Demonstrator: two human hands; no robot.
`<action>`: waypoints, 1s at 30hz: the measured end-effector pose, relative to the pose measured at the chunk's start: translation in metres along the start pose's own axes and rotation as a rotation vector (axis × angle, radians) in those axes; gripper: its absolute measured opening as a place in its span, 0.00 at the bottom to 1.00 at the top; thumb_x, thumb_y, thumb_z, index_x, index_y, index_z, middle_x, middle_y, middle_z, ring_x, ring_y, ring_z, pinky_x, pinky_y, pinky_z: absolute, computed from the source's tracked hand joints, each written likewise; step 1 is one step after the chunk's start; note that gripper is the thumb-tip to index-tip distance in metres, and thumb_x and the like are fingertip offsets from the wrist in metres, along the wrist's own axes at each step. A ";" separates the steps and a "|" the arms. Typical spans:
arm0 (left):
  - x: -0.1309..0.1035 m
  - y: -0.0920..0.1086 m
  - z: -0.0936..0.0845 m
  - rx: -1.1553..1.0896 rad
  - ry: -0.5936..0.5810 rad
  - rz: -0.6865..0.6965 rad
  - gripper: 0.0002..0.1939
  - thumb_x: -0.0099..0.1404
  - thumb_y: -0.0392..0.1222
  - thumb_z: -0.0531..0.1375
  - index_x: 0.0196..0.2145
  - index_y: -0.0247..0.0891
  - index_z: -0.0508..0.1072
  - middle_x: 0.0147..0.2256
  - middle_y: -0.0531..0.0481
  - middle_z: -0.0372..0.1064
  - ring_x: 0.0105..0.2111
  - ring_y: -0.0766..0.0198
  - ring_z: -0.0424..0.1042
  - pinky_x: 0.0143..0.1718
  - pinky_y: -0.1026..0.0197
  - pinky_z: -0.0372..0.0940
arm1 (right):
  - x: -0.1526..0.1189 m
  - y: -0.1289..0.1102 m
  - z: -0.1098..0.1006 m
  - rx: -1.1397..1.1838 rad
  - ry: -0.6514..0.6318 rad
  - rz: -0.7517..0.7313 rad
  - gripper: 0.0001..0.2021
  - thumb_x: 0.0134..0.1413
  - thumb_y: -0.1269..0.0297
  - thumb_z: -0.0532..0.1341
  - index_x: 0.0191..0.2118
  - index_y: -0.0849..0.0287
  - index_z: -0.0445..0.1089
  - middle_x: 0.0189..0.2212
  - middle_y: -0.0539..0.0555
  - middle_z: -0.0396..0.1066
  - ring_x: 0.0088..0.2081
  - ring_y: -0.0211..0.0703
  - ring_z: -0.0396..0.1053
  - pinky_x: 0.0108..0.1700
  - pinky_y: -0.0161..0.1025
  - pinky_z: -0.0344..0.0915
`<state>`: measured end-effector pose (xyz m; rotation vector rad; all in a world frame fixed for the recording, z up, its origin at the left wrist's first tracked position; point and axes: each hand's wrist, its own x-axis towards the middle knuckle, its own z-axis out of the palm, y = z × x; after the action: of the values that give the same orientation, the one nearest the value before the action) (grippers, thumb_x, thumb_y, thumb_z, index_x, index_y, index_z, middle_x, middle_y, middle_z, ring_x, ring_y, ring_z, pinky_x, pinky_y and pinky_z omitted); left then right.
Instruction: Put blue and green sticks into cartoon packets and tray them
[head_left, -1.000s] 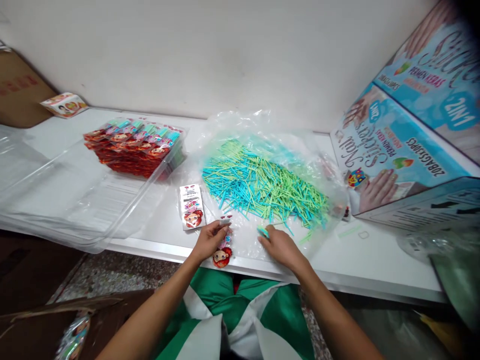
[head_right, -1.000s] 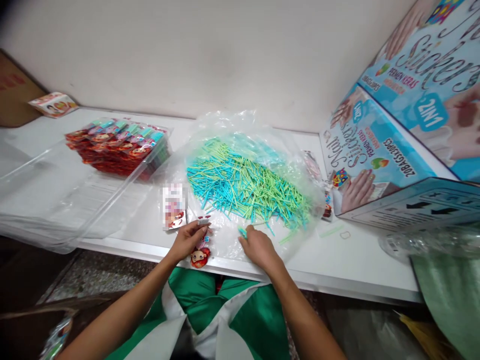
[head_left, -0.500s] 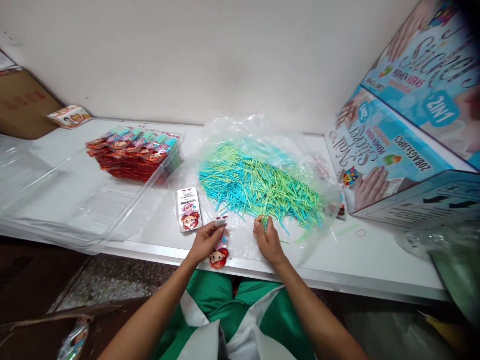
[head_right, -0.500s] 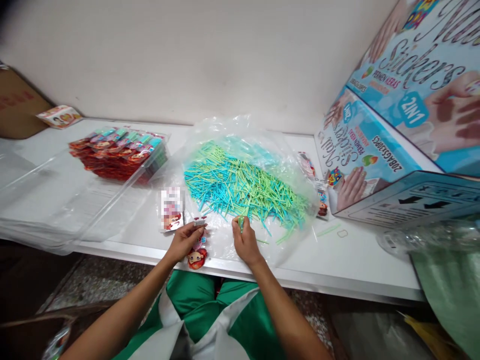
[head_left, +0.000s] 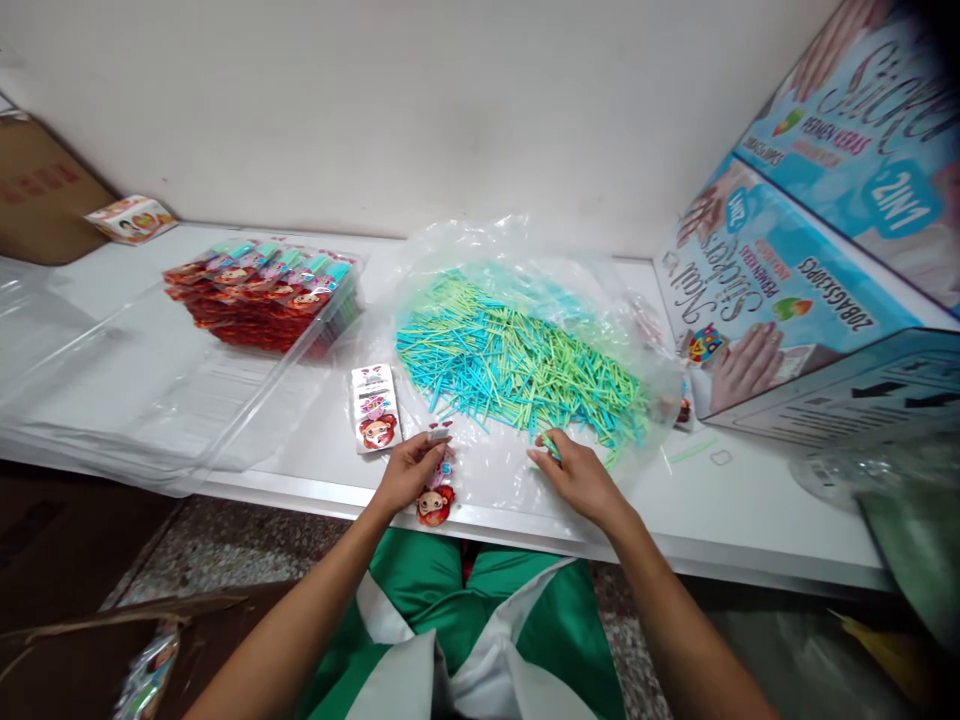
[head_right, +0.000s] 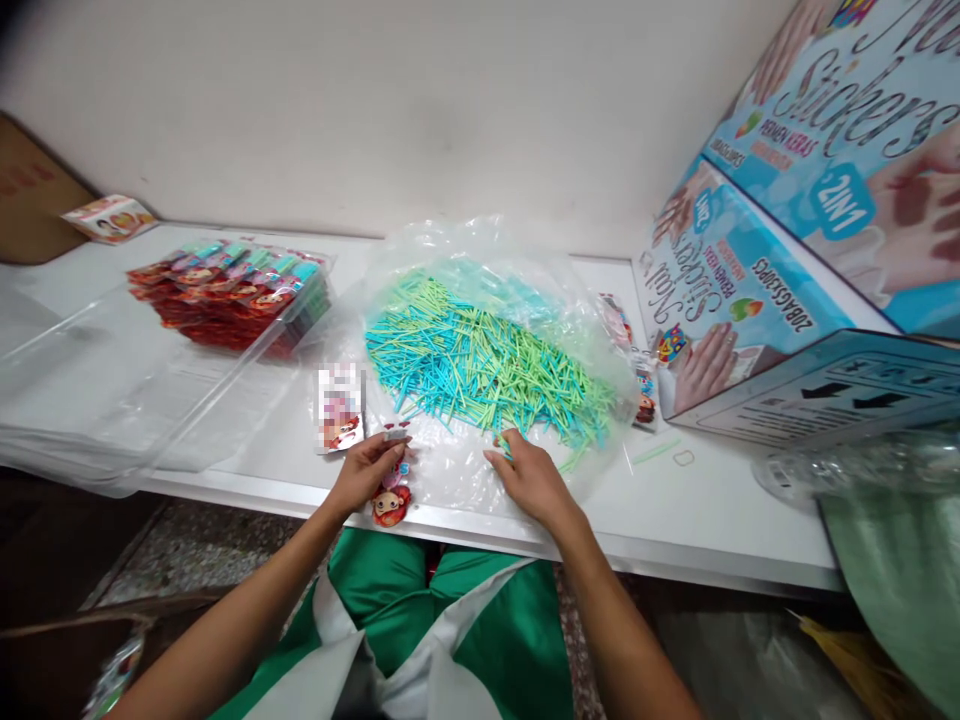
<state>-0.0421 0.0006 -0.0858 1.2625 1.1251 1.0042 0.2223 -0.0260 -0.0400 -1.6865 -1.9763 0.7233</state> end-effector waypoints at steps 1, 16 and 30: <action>0.000 -0.001 0.000 -0.001 0.001 0.002 0.15 0.58 0.44 0.59 0.41 0.33 0.72 0.34 0.47 0.73 0.34 0.63 0.70 0.37 0.62 0.62 | -0.002 0.005 -0.006 -0.051 -0.053 -0.011 0.11 0.57 0.56 0.50 0.40 0.57 0.61 0.32 0.53 0.70 0.33 0.44 0.68 0.33 0.35 0.57; 0.000 0.001 0.001 0.016 0.004 0.014 0.15 0.58 0.44 0.58 0.40 0.33 0.72 0.33 0.47 0.73 0.34 0.62 0.71 0.37 0.62 0.63 | -0.013 0.012 -0.009 -0.013 -0.192 -0.033 0.11 0.60 0.56 0.45 0.33 0.58 0.56 0.27 0.54 0.67 0.30 0.43 0.66 0.32 0.37 0.56; -0.001 -0.002 0.001 0.002 0.010 0.016 0.16 0.57 0.45 0.58 0.41 0.33 0.72 0.33 0.46 0.73 0.34 0.62 0.70 0.37 0.61 0.63 | 0.001 -0.010 0.040 0.557 0.317 0.066 0.11 0.55 0.55 0.53 0.32 0.58 0.62 0.25 0.48 0.60 0.28 0.36 0.58 0.33 0.33 0.58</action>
<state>-0.0410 -0.0007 -0.0878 1.2714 1.1257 1.0218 0.1896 -0.0304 -0.0640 -1.4206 -1.3483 0.8681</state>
